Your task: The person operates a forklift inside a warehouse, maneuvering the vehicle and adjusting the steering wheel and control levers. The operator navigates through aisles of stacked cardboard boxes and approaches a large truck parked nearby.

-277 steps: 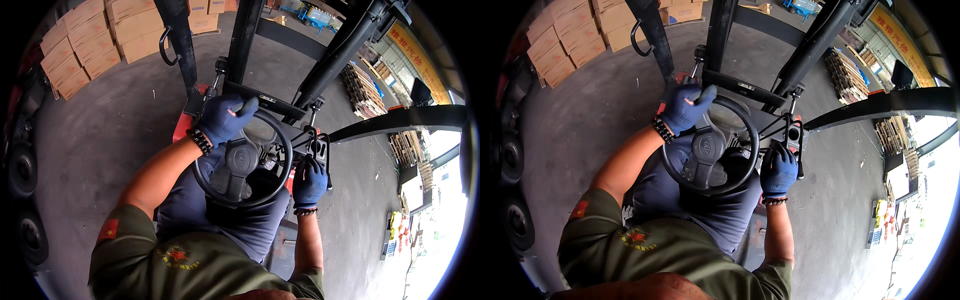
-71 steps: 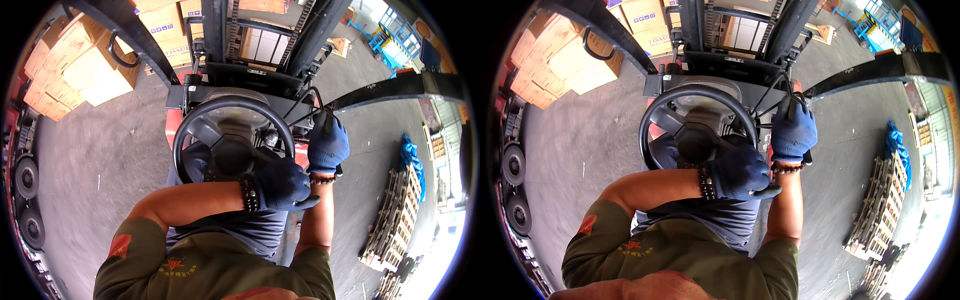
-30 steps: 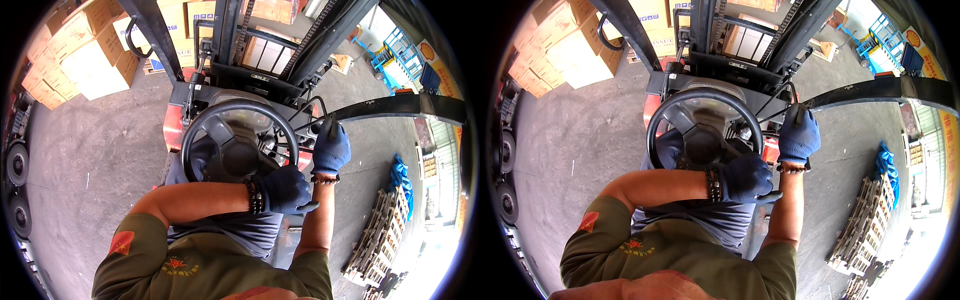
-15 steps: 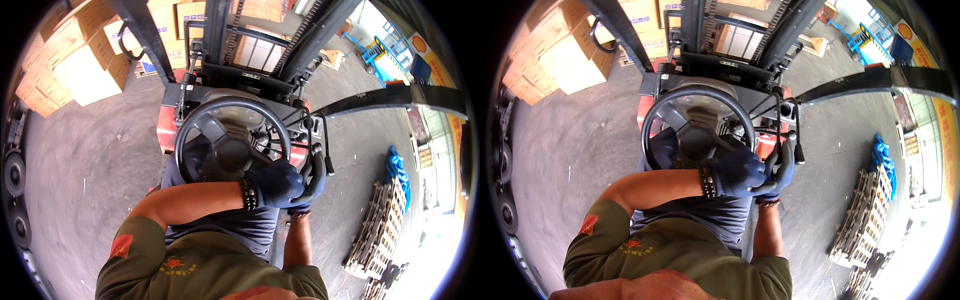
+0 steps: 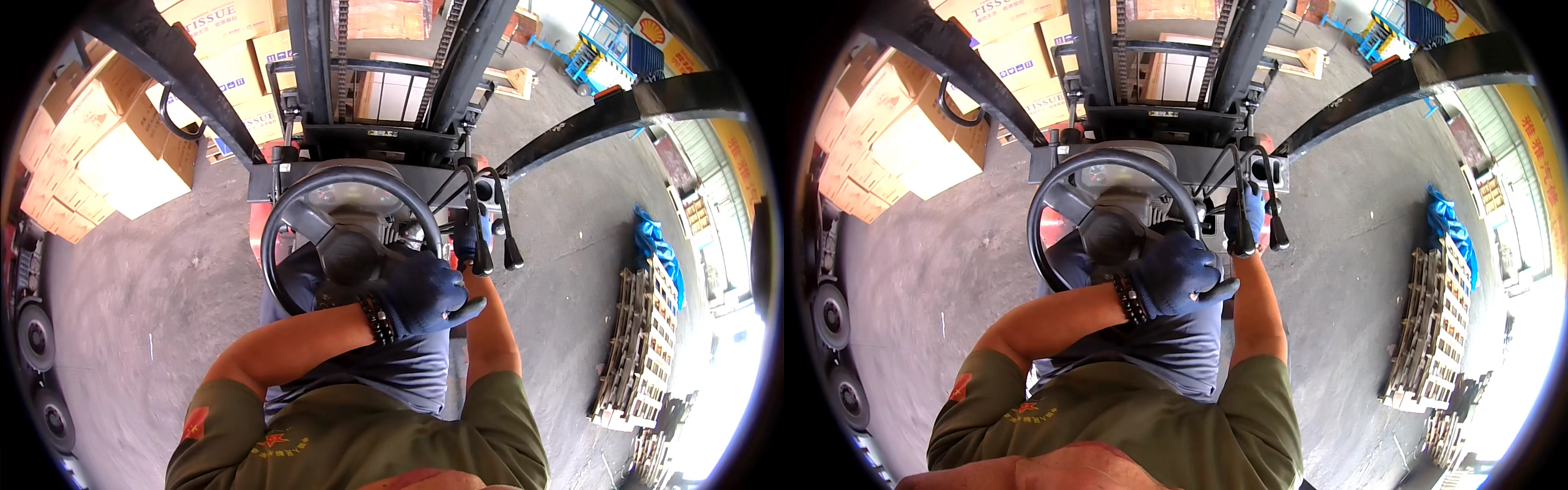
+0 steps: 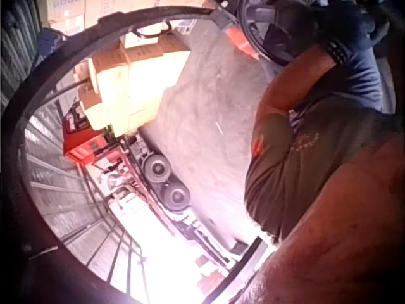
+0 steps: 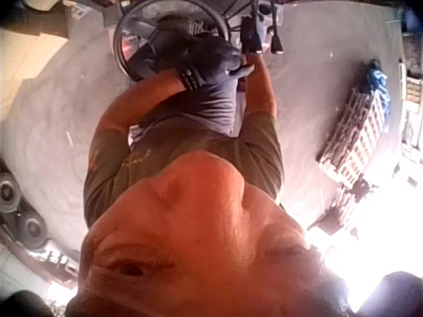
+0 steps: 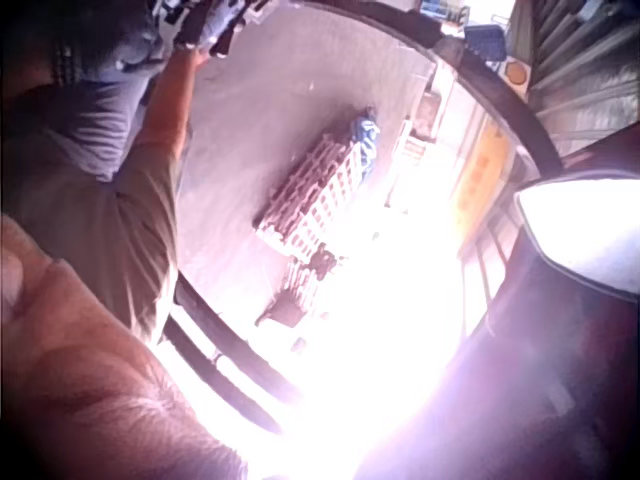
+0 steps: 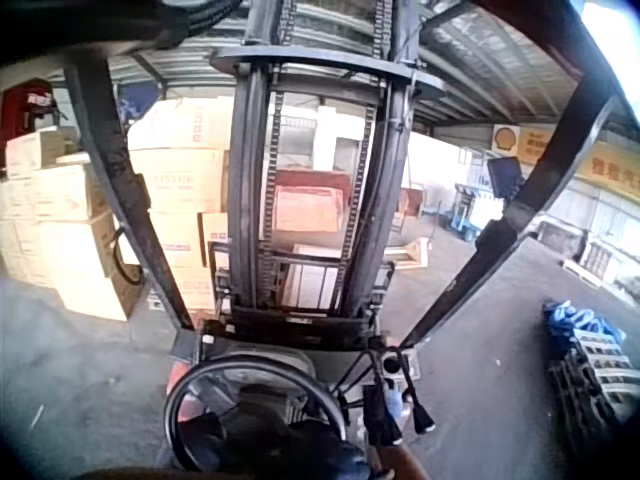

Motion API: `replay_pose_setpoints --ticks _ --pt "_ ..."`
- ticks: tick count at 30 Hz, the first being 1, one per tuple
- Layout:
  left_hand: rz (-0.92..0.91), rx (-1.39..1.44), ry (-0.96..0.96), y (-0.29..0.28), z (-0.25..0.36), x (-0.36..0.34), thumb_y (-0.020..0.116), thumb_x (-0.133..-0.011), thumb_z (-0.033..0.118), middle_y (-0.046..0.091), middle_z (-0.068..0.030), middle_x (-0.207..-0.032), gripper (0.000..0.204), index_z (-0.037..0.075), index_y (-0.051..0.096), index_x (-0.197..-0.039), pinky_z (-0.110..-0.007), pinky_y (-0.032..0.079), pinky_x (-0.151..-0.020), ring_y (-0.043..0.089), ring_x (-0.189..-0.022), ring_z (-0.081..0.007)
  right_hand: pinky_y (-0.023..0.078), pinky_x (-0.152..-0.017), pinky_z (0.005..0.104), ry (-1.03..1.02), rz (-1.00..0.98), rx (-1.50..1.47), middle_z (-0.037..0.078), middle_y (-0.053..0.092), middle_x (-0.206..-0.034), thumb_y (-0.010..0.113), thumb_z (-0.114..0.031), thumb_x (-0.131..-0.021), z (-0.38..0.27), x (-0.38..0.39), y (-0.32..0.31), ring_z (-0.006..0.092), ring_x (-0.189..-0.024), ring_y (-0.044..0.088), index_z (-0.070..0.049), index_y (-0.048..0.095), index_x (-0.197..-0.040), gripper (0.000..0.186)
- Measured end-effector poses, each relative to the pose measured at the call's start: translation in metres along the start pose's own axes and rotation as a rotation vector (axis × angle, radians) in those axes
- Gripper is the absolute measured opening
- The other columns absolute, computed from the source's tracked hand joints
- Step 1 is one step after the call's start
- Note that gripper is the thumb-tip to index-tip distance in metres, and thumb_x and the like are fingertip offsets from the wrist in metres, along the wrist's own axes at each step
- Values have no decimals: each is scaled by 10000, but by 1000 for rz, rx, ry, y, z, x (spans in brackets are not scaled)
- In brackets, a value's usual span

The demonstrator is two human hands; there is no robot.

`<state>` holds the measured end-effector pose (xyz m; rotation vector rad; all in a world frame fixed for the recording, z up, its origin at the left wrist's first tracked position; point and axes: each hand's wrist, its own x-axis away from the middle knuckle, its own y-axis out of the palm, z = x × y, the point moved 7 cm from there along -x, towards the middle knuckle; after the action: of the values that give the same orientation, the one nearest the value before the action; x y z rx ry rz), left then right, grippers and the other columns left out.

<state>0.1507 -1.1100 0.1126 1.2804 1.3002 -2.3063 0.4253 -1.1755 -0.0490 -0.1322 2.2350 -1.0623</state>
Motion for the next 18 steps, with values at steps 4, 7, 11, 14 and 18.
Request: replay_pose_setpoints --ticks 4,7,11,14,18 --pt "67 11 22 1 -1 -2 892 -923 291 616 -19 -620 468 169 619 -562 -433 473 -626 638 -594 -257 575 -824 565 -50 82 45 215 761 -970 678 -261 -1070 24 36 0 471 -951 719 -75 771 -1079 208" --pt "-12 20 8 -6 1 5 892 -914 289 620 -24 -611 473 171 620 -546 -430 473 -626 635 -579 -261 559 -768 555 155 23 -339 198 750 -891 685 -254 -1053 46 129 -4 456 -867 718 -98 773 -1073 181" --pt "44 14 26 -7 9 -2 906 -898 310 629 -22 -611 462 177 636 -547 -421 464 -618 629 -575 -253 573 -866 489 394 -4 -921 152 773 -973 697 -180 -1014 124 235 0 409 -959 729 -93 791 -1114 162" --pt "67 -23 19 -5 0 3 908 -899 326 625 -14 -617 467 177 636 -550 -427 460 -614 625 -584 -247 573 -845 466 243 -65 -373 152 778 -955 710 -164 -1006 97 214 1 401 -941 740 -91 792 -1103 146" --pt "44 40 24 1 16 -6 903 -901 338 610 -7 -633 458 177 644 -560 -427 463 -626 629 -608 -241 567 -765 439 402 5 -760 133 804 -923 695 -221 -1081 179 214 11 279 -869 764 -60 792 -1052 190"
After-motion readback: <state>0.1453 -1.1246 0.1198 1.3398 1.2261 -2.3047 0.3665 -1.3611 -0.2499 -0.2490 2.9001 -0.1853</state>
